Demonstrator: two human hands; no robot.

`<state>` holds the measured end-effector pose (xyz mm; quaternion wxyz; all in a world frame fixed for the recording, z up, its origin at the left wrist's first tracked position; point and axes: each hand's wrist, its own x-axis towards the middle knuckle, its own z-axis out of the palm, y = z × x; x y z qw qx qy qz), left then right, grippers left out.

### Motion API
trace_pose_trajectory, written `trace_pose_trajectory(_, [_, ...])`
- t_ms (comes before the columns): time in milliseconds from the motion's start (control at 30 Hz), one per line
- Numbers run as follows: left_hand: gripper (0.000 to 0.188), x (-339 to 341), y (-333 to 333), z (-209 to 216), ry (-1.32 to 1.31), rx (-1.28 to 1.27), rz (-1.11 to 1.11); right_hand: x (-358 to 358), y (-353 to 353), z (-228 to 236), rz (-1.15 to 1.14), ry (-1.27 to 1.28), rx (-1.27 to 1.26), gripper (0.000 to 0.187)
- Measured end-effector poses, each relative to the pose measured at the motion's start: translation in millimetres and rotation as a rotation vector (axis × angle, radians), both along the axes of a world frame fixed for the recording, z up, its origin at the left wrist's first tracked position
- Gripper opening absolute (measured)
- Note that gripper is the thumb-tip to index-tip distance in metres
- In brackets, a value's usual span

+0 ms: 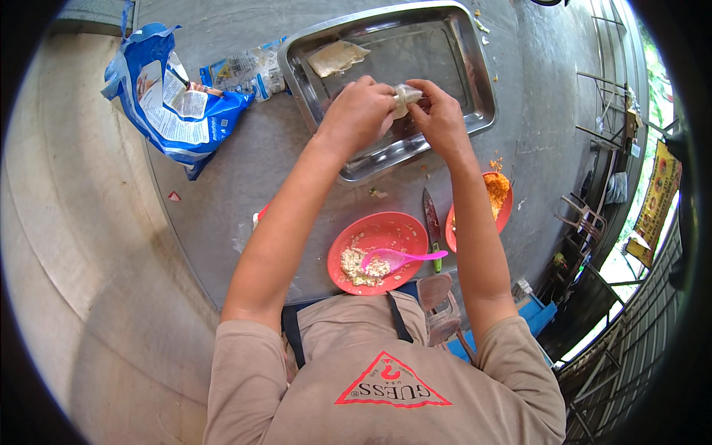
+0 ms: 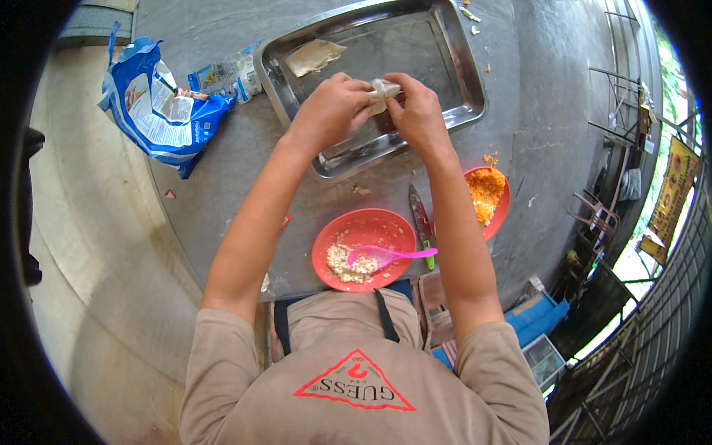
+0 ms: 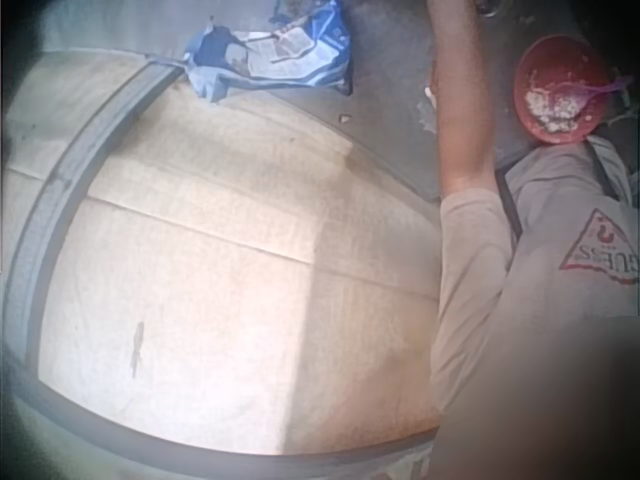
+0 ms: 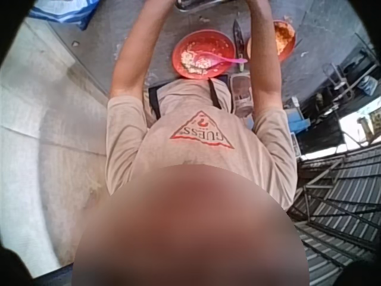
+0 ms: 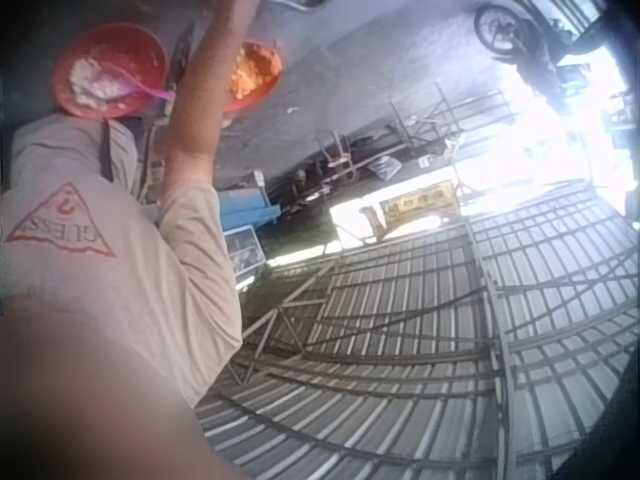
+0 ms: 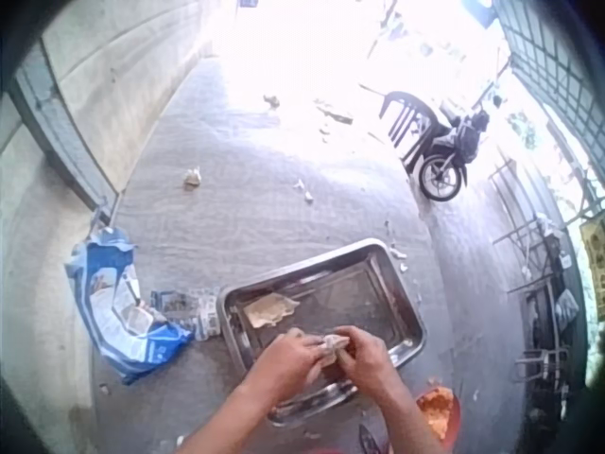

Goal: The person places a filling mixture onto a thin sheet, folds it into a roll, and sets it on a tray. They then separate another sheet from a stack, cut it with a knife, and repeat the filling and folding process.

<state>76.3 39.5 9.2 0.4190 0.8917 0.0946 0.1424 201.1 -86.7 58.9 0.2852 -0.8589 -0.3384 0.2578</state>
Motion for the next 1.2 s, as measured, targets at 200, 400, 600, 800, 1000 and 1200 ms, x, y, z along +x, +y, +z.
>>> trace_pose_trajectory(200, [0.032,25.4,8.6,-6.3,0.021,-0.196,0.119,5.8,-5.7,-7.5,-0.070,0.001,-0.050,0.029])
trace_pose_trajectory(400, [0.035,51.4,22.4,0.2,0.309,-0.094,-0.142,6.5,-9.8,-12.2,-0.103,0.017,-0.003,0.023])
trace_pose_trajectory(600, [0.035,63.3,29.0,3.1,0.430,-0.127,-0.204,7.3,-11.7,-11.7,-0.135,0.069,0.039,0.020])
trace_pose_trajectory(800, [0.026,60.1,32.4,3.6,0.364,-0.090,-0.202,3.4,-8.1,-7.4,0.057,-0.182,0.153,0.020])
trace_pose_trajectory(1000, [0.014,39.6,39.5,12.8,0.257,-0.005,-0.241,-19.0,-6.0,-0.6,0.192,-0.244,0.150,0.025])
trace_pose_trajectory(1200, [0.007,15.7,38.3,12.9,0.157,0.064,-0.263,-38.9,-2.1,-3.3,0.323,-0.348,0.122,0.016])
